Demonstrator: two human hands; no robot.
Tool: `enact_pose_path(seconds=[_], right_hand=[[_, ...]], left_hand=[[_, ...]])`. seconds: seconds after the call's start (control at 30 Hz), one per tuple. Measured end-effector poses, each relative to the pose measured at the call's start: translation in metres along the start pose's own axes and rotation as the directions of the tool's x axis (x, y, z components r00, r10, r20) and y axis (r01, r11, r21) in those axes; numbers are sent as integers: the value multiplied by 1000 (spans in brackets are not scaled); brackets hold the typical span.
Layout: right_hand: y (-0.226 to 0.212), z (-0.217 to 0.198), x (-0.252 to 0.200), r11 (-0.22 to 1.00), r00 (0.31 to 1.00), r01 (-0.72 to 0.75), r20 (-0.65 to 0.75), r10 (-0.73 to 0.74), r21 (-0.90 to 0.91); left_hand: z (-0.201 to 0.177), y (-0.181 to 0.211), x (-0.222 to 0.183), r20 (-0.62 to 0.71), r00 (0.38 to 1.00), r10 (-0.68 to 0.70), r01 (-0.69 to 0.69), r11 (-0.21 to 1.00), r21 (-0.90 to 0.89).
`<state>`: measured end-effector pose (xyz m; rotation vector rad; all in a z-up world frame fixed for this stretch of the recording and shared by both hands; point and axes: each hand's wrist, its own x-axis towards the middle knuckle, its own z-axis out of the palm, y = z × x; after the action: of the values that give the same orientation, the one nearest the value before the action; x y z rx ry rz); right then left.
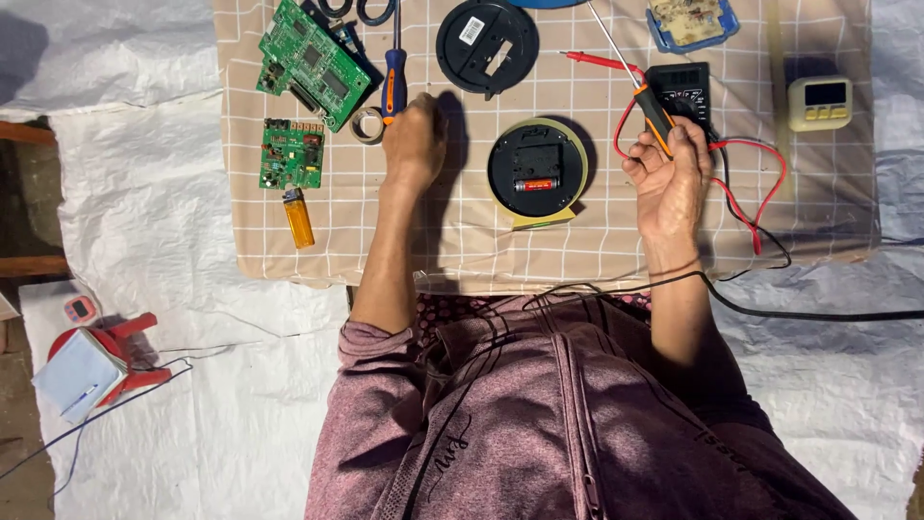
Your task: Testing a clock mechanism by unscrewing the casing, checking electrical points with a multimeter, and inserting a battery.
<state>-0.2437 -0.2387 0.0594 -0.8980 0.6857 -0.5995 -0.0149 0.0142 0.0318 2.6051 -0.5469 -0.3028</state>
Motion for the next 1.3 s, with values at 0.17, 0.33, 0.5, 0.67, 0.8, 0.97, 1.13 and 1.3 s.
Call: enact_pose_path(seconds=[0.17, 0.33, 0.5, 0.67, 0.8, 0.97, 1.13, 1.3], right_hand=[[2, 2, -2, 999, 999, 32, 32, -32, -19], [0, -1, -1, 995, 994, 88, 74, -84, -49], [-16, 6, -9, 977, 973, 207, 118, -200, -55], [-23, -8, 2, 888, 901, 424, 183, -394, -179], [-25, 20, -19, 659, 776, 631, 364, -516, -411], [28, 9, -8, 419, 677, 718, 417, -606, -556], [43, 4, -7, -108, 578, 655, 588, -565, -748], [43, 1, -8, -288, 564, 626, 676, -475, -725]], left_hand=[[-2, -7, -19, -163, 982, 99, -188, 653, -734], [-26, 26, -54, -81, 993, 86, -101, 268, -958], [-14, 38, -65, -38, 991, 132, -52, 102, -993], [2, 41, -68, -128, 988, 84, -141, 178, -974], [-20, 49, -88, -346, 930, 126, -353, 576, -737], [36, -15, -53, -469, 871, 145, -243, 958, -155], [40, -37, -34, -512, 832, 212, -221, 974, 44], [43, -31, -26, -577, 755, 312, -276, 949, 152]])
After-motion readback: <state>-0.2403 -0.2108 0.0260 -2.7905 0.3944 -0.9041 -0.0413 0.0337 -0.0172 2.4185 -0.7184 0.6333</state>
